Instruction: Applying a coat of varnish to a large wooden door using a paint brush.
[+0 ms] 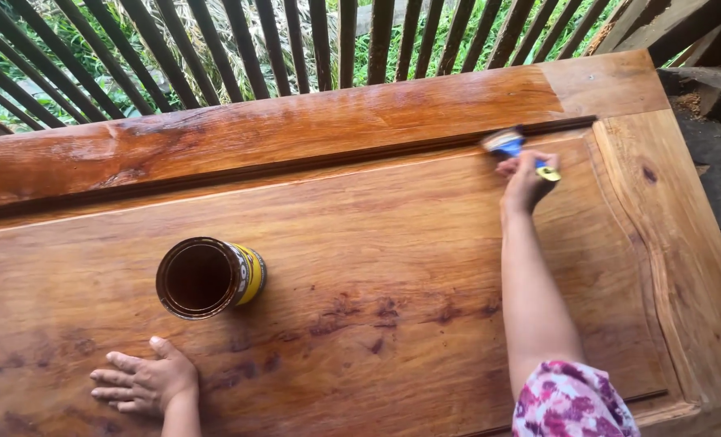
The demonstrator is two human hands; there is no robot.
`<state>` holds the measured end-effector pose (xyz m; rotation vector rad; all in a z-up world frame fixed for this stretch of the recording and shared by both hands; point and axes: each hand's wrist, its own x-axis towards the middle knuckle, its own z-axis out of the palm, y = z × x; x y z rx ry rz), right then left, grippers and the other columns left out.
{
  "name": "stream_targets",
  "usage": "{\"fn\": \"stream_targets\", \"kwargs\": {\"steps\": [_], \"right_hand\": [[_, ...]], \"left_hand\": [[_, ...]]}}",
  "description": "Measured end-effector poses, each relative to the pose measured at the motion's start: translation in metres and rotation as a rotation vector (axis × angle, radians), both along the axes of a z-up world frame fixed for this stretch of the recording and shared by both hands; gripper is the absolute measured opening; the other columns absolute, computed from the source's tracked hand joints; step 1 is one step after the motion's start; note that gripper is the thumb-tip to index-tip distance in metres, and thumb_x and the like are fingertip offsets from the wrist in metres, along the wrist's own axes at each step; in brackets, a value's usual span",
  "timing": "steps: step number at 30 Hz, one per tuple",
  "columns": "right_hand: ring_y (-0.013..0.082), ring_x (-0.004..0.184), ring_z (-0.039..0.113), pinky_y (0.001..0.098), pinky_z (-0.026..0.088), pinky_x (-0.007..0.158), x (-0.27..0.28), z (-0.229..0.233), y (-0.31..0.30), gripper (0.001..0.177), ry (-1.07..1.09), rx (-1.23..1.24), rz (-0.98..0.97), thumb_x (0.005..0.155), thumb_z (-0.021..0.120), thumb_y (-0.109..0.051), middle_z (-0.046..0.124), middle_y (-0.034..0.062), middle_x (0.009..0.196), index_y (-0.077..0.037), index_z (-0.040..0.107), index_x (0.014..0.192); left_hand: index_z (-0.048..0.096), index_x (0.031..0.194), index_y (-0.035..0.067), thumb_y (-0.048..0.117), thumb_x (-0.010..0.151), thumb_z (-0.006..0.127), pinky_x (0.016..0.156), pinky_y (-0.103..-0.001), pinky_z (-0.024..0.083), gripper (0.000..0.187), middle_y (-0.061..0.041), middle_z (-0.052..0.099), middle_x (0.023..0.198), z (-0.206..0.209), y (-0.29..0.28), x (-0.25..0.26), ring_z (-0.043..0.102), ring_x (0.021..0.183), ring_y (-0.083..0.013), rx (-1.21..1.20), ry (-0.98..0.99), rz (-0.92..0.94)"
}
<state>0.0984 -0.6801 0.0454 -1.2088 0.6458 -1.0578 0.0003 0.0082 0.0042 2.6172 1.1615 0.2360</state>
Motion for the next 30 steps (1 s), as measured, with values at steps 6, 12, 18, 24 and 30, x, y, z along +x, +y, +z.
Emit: {"fn": "stream_targets", "kwargs": {"steps": [6, 12, 18, 24, 30], "right_hand": [[0.0178, 0.055, 0.067, 0.0290, 0.061, 0.049, -0.023, 0.017, -0.028, 0.006, 0.021, 0.088, 0.008, 0.098, 0.053, 0.001, 0.066, 0.0115, 0.072, -0.003, 0.050, 0.097], [0.0150, 0.053, 0.066, 0.0272, 0.058, 0.046, 0.010, 0.003, 0.048, 0.011, 0.044, 0.078, -0.027, 0.095, 0.055, 0.000, 0.064, 0.0087, 0.070, -0.007, 0.046, 0.097], [0.0172, 0.054, 0.070, 0.0301, 0.062, 0.045, -0.013, 0.038, 0.092, 0.010, 0.146, -0.017, 0.313, 0.099, 0.057, -0.005, 0.066, 0.0098, 0.070, -0.007, 0.048, 0.093], [0.0144, 0.051, 0.065, 0.0299, 0.053, 0.041, -0.004, 0.072, 0.010, 0.021, 0.400, -0.457, 0.086, 0.105, 0.064, -0.014, 0.064, 0.0089, 0.067, -0.005, 0.052, 0.091], [0.0339, 0.063, 0.069, 0.0465, 0.057, 0.058, 0.064, 0.045, 0.125, 0.024, 0.536, -1.075, 0.099, 0.089, 0.073, -0.018, 0.067, 0.0173, 0.069, -0.005, 0.056, 0.077]], "left_hand": [[0.022, 0.168, 0.002, 0.057, 0.103, 0.043, 0.122, -0.071, 0.010, 0.088, -0.027, 0.001, 0.174, 0.001, 0.001, -0.001, -0.002, 0.158, -0.0518, 0.008, 0.010, 0.007], [0.021, 0.168, 0.003, 0.056, 0.103, 0.044, 0.122, -0.071, 0.010, 0.088, -0.028, 0.001, 0.174, 0.002, -0.001, 0.000, -0.002, 0.158, -0.0515, 0.008, 0.001, 0.000], [0.021, 0.168, 0.002, 0.056, 0.103, 0.043, 0.122, -0.071, 0.010, 0.087, -0.028, 0.001, 0.174, 0.006, -0.003, 0.002, -0.002, 0.158, -0.0516, 0.009, 0.002, -0.004], [0.021, 0.167, 0.003, 0.057, 0.102, 0.044, 0.123, -0.069, 0.010, 0.088, -0.026, 0.001, 0.174, 0.006, -0.003, 0.000, -0.003, 0.158, -0.0503, -0.014, 0.018, 0.018], [0.020, 0.168, 0.004, 0.058, 0.102, 0.042, 0.121, -0.070, 0.011, 0.088, -0.025, 0.000, 0.173, -0.006, -0.002, 0.003, -0.004, 0.157, -0.0498, 0.015, -0.024, 0.030]]}}
